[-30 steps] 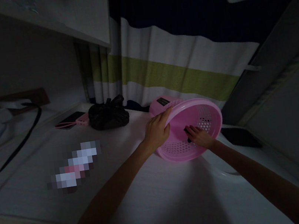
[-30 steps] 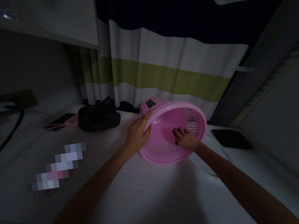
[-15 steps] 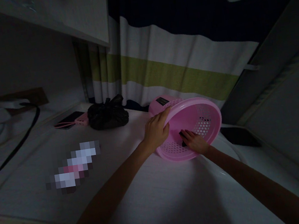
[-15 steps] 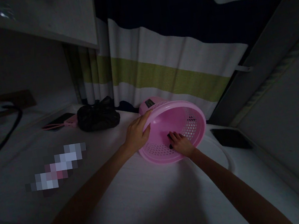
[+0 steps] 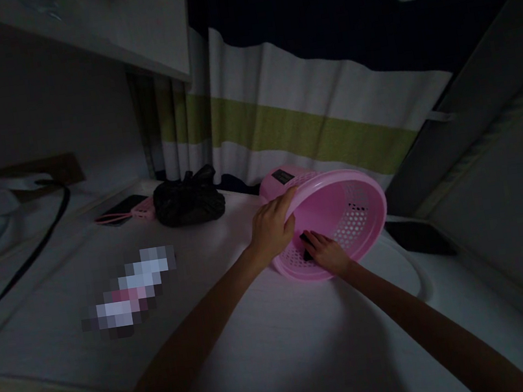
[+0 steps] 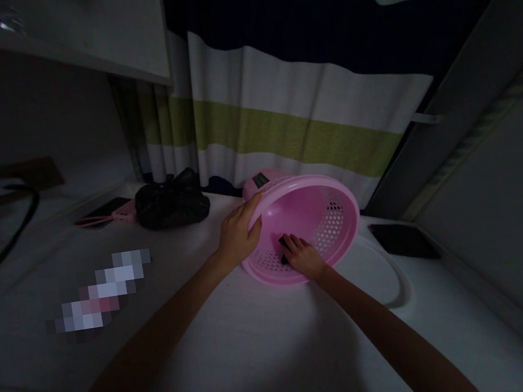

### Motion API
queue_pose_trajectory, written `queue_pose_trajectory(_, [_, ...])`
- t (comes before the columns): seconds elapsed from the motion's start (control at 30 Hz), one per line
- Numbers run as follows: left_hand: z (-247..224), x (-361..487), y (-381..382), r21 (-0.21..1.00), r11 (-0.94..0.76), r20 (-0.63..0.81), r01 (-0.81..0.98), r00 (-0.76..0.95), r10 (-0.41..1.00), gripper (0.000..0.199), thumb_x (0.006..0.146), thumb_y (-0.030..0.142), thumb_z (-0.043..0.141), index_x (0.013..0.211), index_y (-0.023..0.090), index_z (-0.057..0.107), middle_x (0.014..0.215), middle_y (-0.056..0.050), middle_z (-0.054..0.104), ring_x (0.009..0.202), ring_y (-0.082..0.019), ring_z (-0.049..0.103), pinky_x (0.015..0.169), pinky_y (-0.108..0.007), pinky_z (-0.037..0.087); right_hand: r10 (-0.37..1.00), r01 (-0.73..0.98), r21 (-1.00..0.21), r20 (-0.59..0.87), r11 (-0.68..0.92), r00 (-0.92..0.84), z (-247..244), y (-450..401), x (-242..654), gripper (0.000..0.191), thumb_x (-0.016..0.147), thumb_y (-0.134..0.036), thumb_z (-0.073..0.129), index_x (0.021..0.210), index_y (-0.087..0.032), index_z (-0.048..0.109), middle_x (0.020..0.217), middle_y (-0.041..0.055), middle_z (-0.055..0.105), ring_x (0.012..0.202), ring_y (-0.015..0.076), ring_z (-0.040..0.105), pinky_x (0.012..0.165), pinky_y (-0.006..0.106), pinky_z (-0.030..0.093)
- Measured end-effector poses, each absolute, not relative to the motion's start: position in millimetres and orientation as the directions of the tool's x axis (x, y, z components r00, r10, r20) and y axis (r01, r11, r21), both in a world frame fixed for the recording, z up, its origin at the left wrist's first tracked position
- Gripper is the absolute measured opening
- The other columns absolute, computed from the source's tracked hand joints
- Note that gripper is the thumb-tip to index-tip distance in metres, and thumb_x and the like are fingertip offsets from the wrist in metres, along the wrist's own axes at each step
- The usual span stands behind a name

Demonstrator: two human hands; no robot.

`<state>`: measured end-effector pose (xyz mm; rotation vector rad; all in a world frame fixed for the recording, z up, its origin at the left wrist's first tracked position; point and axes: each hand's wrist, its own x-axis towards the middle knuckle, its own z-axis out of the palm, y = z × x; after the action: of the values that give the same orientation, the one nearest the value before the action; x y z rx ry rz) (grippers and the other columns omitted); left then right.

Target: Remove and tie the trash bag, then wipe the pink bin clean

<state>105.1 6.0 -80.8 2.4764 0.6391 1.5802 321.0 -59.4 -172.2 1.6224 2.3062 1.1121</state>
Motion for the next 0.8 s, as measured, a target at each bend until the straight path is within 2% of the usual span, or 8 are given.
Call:
queue_pose_trajectory(0.23, [-82.6, 104.9, 8.1, 0.321, -0.905, 0.845, 0.279, 0.348, 0.406, 0.052, 0.08, 0.012, 0.043, 0.131, 0.017, 0.04, 0.12, -0.009, 0.059, 0.101, -0.021, 0.059, 0.09, -0.035, 0.046, 0.862, 0.8, 0.576, 0.309, 0.166, -0.402, -177.1, -58.8, 313.1, 0.037, 0.084, -0.013, 0.048, 0.121, -0.011, 0.054, 0.126, 0.0181, 0.053, 0.109, 0.0264, 0.054, 0.084, 0.036, 0.051])
queue_pose_trajectory(0.37, [-83.7, 104.9, 9.3, 0.312, -0.908, 0.857, 0.278, 0.329, 0.395, 0.052, 0.079, 0.011, 0.043, 0.131, 0.015, 0.04, 0.121, -0.01, 0.058, 0.102, -0.021, 0.058, 0.089, -0.036, 0.047, 0.879, 0.833, 0.531, 0.309, 0.156, -0.362, -179.0, -57.8, 306.0, 0.041, 0.085, -0.012, 0.046, 0.125, -0.013, 0.052, 0.128, 0.0174, 0.051, 0.11, 0.0254, 0.054, 0.081, 0.034, 0.053])
queue_pose_trajectory(0.8, [-84.2, 104.9, 10.5, 0.333, -0.899, 0.847, 0.285, 0.328, 0.418, 0.053, 0.08, 0.011, 0.042, 0.132, 0.019, 0.039, 0.118, -0.008, 0.059, 0.101, -0.02, 0.059, 0.09, -0.036, 0.046, 0.911, 0.915, 0.375, 0.309, 0.147, -0.273, -178.4, -59.4, 290.7, 0.047, 0.083, -0.012, 0.046, 0.13, -0.013, 0.046, 0.133, 0.0168, 0.046, 0.113, 0.0249, 0.052, 0.086, 0.034, 0.051])
